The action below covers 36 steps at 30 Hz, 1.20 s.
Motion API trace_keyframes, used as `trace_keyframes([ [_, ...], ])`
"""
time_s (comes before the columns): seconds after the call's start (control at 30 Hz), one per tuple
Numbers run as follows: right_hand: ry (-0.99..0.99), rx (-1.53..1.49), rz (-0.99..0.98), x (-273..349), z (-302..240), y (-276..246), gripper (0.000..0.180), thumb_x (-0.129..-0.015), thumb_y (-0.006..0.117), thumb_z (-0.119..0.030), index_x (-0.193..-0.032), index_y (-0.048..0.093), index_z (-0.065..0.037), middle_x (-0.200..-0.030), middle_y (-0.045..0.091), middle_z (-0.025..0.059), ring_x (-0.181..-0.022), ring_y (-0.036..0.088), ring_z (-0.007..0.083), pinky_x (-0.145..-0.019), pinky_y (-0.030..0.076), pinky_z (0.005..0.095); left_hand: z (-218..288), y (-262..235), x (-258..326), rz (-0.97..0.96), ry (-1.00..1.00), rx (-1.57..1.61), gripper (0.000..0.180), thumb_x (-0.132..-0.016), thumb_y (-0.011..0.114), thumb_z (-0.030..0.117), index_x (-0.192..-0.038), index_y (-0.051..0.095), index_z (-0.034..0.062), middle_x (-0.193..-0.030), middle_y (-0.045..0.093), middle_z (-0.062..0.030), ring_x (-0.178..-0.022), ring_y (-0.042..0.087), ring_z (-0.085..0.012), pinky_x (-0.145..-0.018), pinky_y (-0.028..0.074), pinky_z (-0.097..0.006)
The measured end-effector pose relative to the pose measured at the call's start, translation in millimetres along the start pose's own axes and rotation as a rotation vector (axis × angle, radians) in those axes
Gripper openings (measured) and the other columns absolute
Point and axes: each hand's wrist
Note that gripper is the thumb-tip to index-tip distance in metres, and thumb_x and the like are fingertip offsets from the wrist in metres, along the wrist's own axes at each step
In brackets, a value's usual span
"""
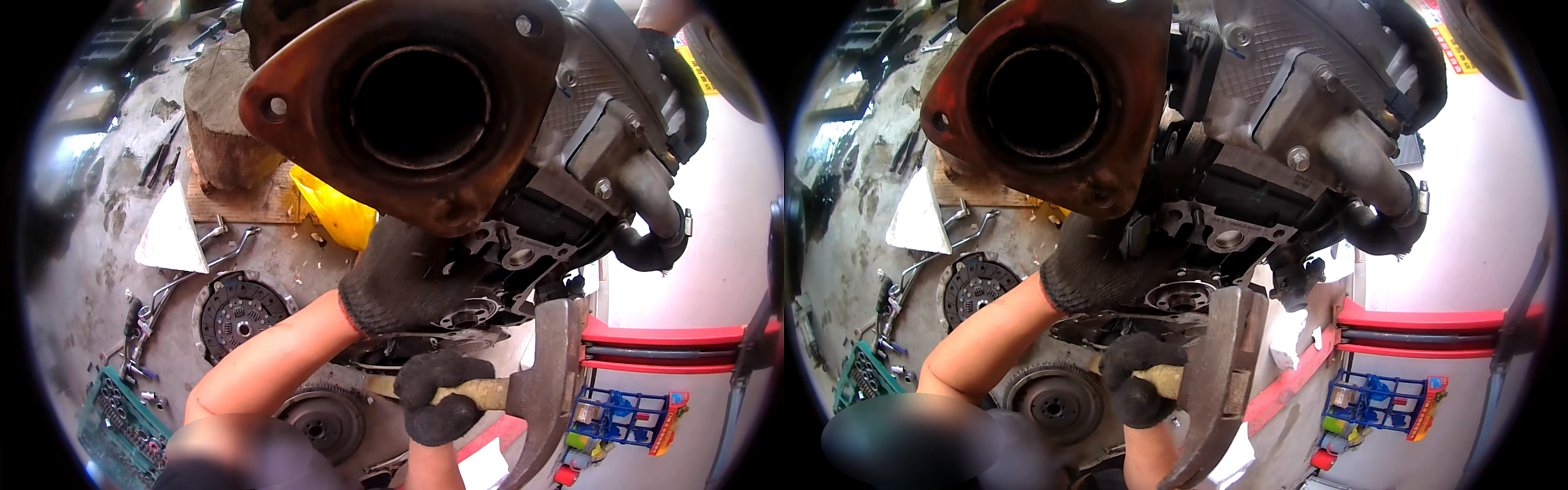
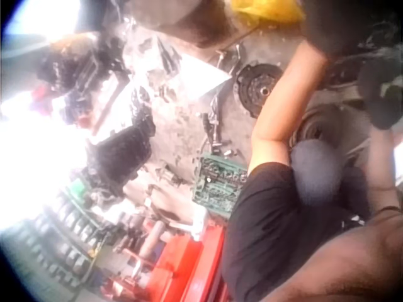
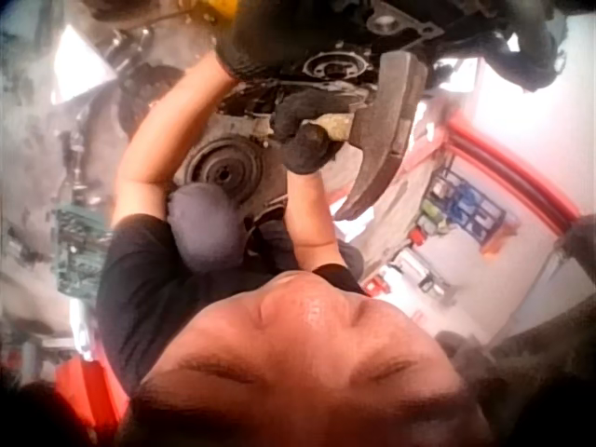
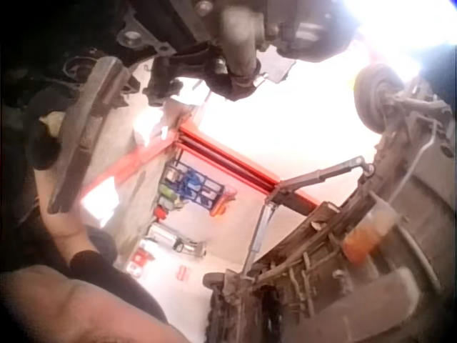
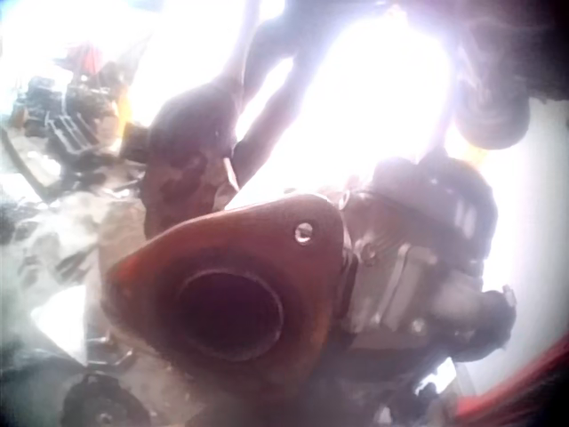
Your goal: The person disassembles a car engine block, removing the cylinder head and various components. They use pliers to remove a part and a hammer to tap components loose. The person works on the engine while sitting on the floor of a workshop.
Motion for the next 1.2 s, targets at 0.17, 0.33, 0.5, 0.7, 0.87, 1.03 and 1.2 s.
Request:
trace_keyframes([
  [0.17, 0.162, 0.028, 0.278, 8.7, 24.0, 4.6, 0.040, -0.091, 0.072, -0.036, -0.108, 0.060, -0.001, -0.095, 0.060, 0.0126, -0.081, 0.059, 0.0242, -0.069, 0.050, 0.0376, 20.4, -16.8, 31.4, 0.102, -0.129, 0.060, 0.041, -0.079, 0.073, 0.009, -0.119, 0.065, 0.0025, -0.101, 0.067, -0.0164, -0.093, 0.067, -0.0323, -0.079, 0.053, -0.039],
  [0.33, -0.210, -0.172, 0.072, -10.7, -8.0, 35.1, 0.034, -0.098, 0.058, -0.040, -0.089, 0.051, -0.008, -0.061, 0.048, 0.0051, -0.041, 0.040, 0.0136, -0.040, 0.037, 0.0313, 43.3, -71.1, 93.0, -0.373, -0.466, 0.169, 0.038, -0.082, 0.072, 0.009, -0.118, 0.065, -0.0016, -0.107, 0.067, -0.0187, -0.098, 0.069, -0.0317, -0.085, 0.054, -0.039],
  [0.5, 0.286, -0.606, 0.030, -22.7, 21.4, 42.1, 0.023, -0.099, 0.055, -0.031, -0.088, 0.049, -0.011, -0.058, 0.044, 0.0042, -0.039, 0.036, 0.0149, -0.041, 0.034, 0.0336, 52.6, -89.2, 134.7, -0.506, -0.720, 0.020, 0.036, -0.080, 0.078, 0.021, -0.111, 0.070, 0.0033, -0.096, 0.071, -0.0181, -0.089, 0.072, -0.0287, -0.078, 0.057, -0.038],
  [0.7, -0.115, -0.522, 0.219, -9.2, 11.0, 77.8, 0.027, -0.099, 0.053, -0.029, -0.080, 0.047, -0.011, -0.059, 0.046, 0.0049, -0.040, 0.037, 0.0159, -0.044, 0.038, 0.0354, 37.4, -87.6, 131.8, -0.517, -0.332, -0.362, 0.030, -0.079, 0.080, 0.027, -0.099, 0.068, 0.0094, -0.086, 0.070, -0.0198, -0.079, 0.068, -0.0412, -0.065, 0.055, -0.046],
  [0.87, 0.191, -0.465, 0.184, -41.2, 14.1, 74.1, 0.037, -0.100, 0.054, -0.028, -0.069, 0.041, -0.012, -0.055, 0.039, 0.0024, -0.041, 0.033, 0.0137, -0.044, 0.036, 0.0342, 36.8, -79.9, 134.3, -0.374, -0.367, -0.476, 0.036, -0.077, 0.076, 0.022, -0.110, 0.064, 0.0124, -0.081, 0.069, -0.0179, -0.078, 0.067, -0.0416, -0.066, 0.054, -0.049],
  [1.03, 0.265, -0.514, 0.223, -33.9, 24.0, 71.8, 0.028, -0.100, 0.056, -0.026, -0.078, 0.044, -0.013, -0.057, 0.040, 0.0035, -0.041, 0.034, 0.0147, -0.043, 0.035, 0.0339, 39.1, -85.5, 121.2, -0.510, -0.309, -0.656, 0.029, -0.079, 0.073, 0.024, -0.106, 0.066, 0.0127, -0.083, 0.070, -0.0155, -0.077, 0.069, -0.0378, -0.064, 0.054, -0.046],
  [1.2, 0.018, -0.684, 0.170, -24.3, 8.7, 79.4, 0.031, -0.099, 0.058, -0.026, -0.075, 0.044, -0.013, -0.056, 0.038, 0.0010, -0.043, 0.034, 0.0144, -0.045, 0.034, 0.0347, 43.4, -93.1, 119.3, -0.569, -0.292, -0.679, 0.025, -0.082, 0.070, 0.024, -0.104, 0.067, 0.0127, -0.083, 0.070, -0.0157, -0.077, 0.069, -0.0376, -0.065, 0.053, -0.047],
])
Point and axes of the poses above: each hand's wrist, its own x-axis away from the middle knuckle, its own y-axis out of the palm, z = x × y
